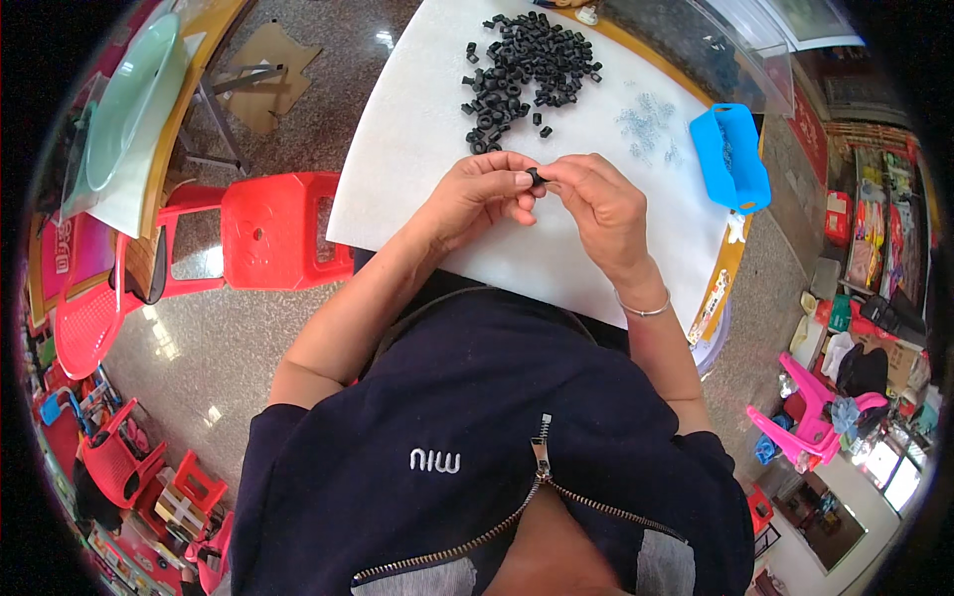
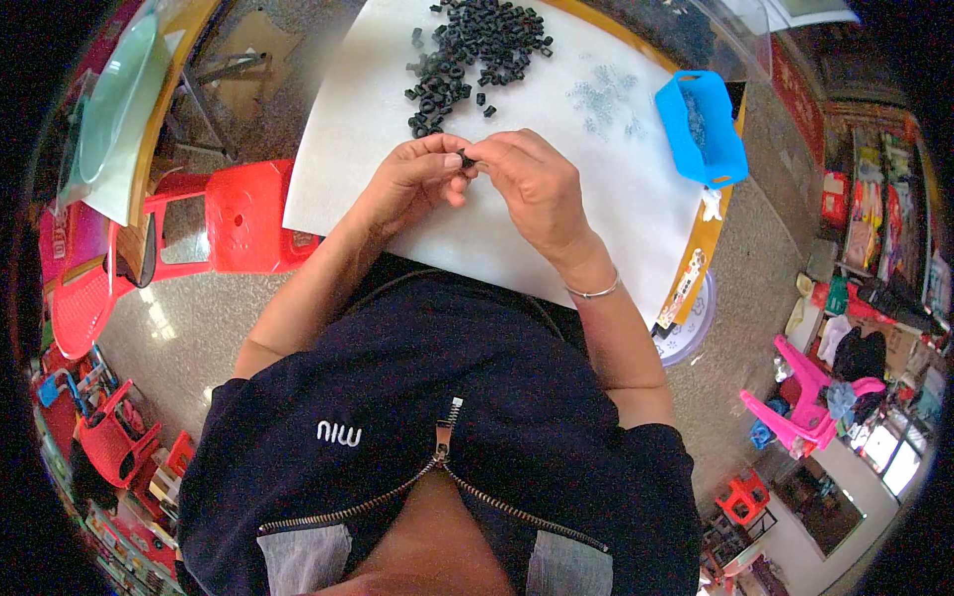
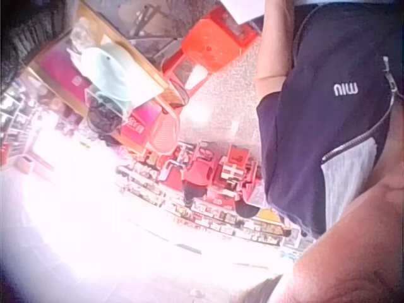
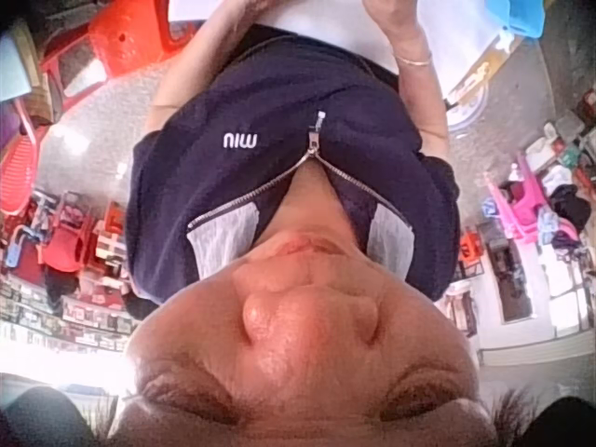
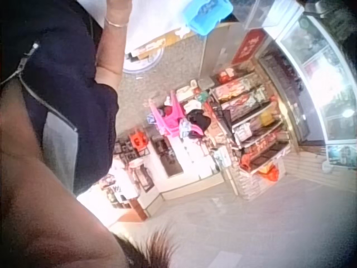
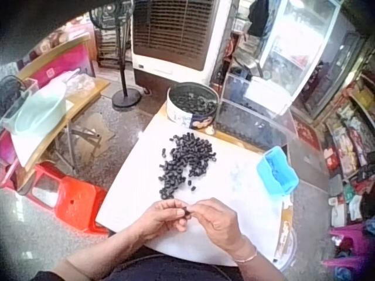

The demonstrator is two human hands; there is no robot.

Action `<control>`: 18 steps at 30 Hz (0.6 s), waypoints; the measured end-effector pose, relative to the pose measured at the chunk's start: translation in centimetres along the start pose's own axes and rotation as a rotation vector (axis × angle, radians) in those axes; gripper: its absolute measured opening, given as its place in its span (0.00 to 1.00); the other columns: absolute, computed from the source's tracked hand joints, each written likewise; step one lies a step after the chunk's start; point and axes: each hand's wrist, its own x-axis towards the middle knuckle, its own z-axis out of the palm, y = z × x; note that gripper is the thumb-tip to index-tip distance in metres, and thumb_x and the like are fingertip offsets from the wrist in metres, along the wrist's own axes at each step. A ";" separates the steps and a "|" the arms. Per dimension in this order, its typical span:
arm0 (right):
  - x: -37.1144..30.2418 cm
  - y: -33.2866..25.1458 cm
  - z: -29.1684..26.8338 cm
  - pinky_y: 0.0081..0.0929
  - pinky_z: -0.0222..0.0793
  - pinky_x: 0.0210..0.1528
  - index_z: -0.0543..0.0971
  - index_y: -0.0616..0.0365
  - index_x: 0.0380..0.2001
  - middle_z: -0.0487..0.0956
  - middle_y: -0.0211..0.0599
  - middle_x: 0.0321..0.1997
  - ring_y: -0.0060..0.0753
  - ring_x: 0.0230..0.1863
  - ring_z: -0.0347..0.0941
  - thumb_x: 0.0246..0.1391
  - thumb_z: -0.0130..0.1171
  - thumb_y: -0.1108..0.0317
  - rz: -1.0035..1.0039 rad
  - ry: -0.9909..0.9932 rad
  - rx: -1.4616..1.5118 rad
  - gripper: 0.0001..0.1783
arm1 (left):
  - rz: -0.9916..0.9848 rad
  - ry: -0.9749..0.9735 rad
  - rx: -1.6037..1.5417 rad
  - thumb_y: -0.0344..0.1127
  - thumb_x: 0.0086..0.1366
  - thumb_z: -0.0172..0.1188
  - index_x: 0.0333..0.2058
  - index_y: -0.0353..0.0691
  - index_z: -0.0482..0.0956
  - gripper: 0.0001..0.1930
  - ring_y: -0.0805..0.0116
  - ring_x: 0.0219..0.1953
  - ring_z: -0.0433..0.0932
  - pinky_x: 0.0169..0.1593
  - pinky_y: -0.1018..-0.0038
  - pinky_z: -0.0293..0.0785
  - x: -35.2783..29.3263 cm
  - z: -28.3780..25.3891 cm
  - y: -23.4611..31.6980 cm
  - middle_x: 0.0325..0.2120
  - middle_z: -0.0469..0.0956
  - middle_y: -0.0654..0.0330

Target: Manually assembling small black plastic components with blue inserts on a workspace.

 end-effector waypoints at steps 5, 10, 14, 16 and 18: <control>0.3 -0.2 -0.1 0.28 0.72 0.34 0.78 0.61 0.35 0.77 0.38 0.33 0.37 0.34 0.75 0.43 0.58 0.81 -0.057 -0.027 -0.041 0.12 | -0.003 -0.027 -0.026 0.29 0.62 0.54 0.44 0.31 0.70 0.13 0.76 0.29 0.77 0.34 0.78 0.80 0.2 -0.3 -0.1 0.34 0.77 0.55; 0.4 0.2 0.1 0.29 0.71 0.34 0.77 0.62 0.36 0.76 0.39 0.32 0.39 0.33 0.72 0.41 0.56 0.80 -0.260 -0.033 -0.270 0.14 | 0.004 0.001 -0.022 0.28 0.62 0.54 0.42 0.29 0.72 0.11 0.75 0.29 0.78 0.36 0.76 0.81 0.3 0.1 -0.1 0.33 0.77 0.56; 0.2 0.3 -0.1 0.30 0.70 0.35 0.77 0.62 0.36 0.75 0.39 0.32 0.39 0.33 0.72 0.40 0.55 0.80 -0.288 -0.062 -0.304 0.14 | 0.014 0.017 0.000 0.27 0.62 0.54 0.41 0.28 0.73 0.10 0.75 0.29 0.77 0.37 0.76 0.81 0.3 0.3 -0.2 0.32 0.77 0.56; 0.0 0.4 0.0 0.30 0.70 0.36 0.76 0.61 0.35 0.75 0.39 0.32 0.39 0.33 0.72 0.41 0.55 0.80 -0.201 -0.052 -0.209 0.14 | 0.019 0.026 0.033 0.27 0.63 0.54 0.42 0.27 0.73 0.11 0.74 0.29 0.77 0.37 0.76 0.80 0.3 0.5 -0.3 0.32 0.77 0.56; -0.2 0.6 0.0 0.31 0.69 0.37 0.76 0.61 0.35 0.74 0.39 0.32 0.39 0.34 0.72 0.42 0.55 0.80 -0.149 -0.044 -0.160 0.13 | 0.032 0.044 0.079 0.27 0.63 0.54 0.43 0.27 0.73 0.12 0.74 0.30 0.78 0.38 0.77 0.80 0.3 0.7 -0.3 0.32 0.77 0.57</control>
